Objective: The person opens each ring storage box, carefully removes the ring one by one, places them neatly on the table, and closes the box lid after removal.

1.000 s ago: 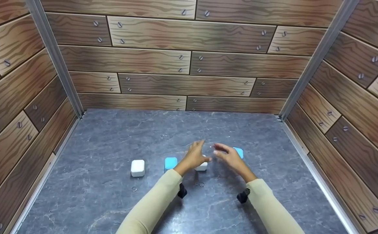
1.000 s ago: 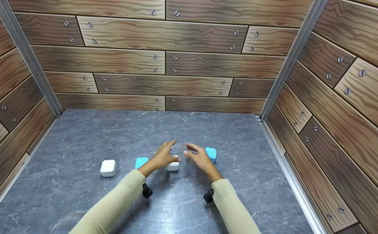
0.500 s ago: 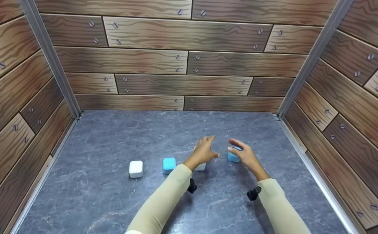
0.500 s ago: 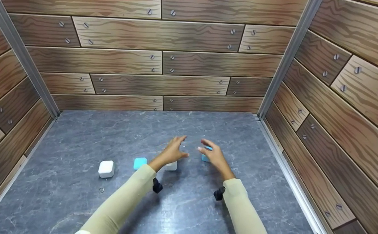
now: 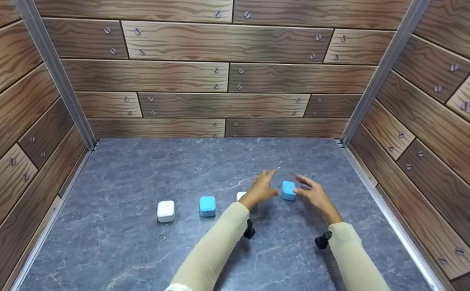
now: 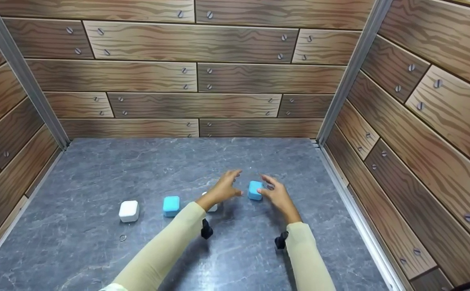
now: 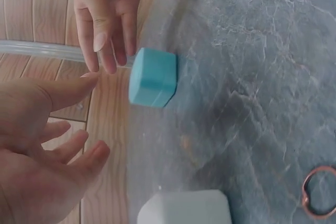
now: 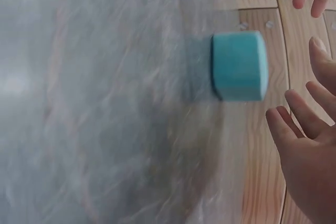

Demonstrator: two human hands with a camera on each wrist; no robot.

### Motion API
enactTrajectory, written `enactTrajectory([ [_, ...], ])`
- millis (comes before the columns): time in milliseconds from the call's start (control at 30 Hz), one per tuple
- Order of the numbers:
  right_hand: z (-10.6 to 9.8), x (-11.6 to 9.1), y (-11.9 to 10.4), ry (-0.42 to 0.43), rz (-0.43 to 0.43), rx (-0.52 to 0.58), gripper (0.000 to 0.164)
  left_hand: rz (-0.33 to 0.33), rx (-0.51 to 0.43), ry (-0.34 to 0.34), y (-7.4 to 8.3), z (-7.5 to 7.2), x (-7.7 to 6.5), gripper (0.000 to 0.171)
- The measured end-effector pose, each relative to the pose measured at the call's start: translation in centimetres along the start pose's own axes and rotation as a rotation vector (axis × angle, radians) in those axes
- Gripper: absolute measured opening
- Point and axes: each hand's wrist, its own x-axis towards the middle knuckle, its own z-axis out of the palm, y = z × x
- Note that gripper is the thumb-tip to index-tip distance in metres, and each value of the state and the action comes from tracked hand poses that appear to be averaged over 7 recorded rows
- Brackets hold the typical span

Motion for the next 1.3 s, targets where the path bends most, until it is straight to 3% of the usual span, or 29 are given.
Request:
enactTrajectory([
  [267, -0.2, -0.1, 1.5, -0.031, 0.046, -0.025, 0.072, 0.005, 0.023, -0.009, -0.5, 1.8, 1.2, 0.077],
  [467, 0.1, 0.0, 2.0, -0.046, 0.080, -0.030, 0.076, 0.020, -0.017, -0.012, -0.5, 3.3, 1.8, 0.076],
  [567, 0.3, 0.0, 2.2, -0.037, 0.090, -0.023, 0.076, -0.012, -0.042, -0.009, -0.5, 4.0, 2.1, 0.077],
  [733, 0.4, -0.1, 2.2, -0.035, 0.098, 0.005, 0.076, -0.053, -0.101, 0.011, -0.7, 4.7, 2.3, 0.076],
  [1067, 1.0, 0.0, 2.5, -0.020, 0.117, 0.009, 0.073, -0.075, -0.280, 0.021, -1.4, 6.0, 2.4, 0.067],
  [1300, 1.1, 0.0, 2.6, -0.004, 0.115, 0.001, 0.072, -0.075, -0.350, 0.041, -1.7, 6.5, 2.4, 0.066],
])
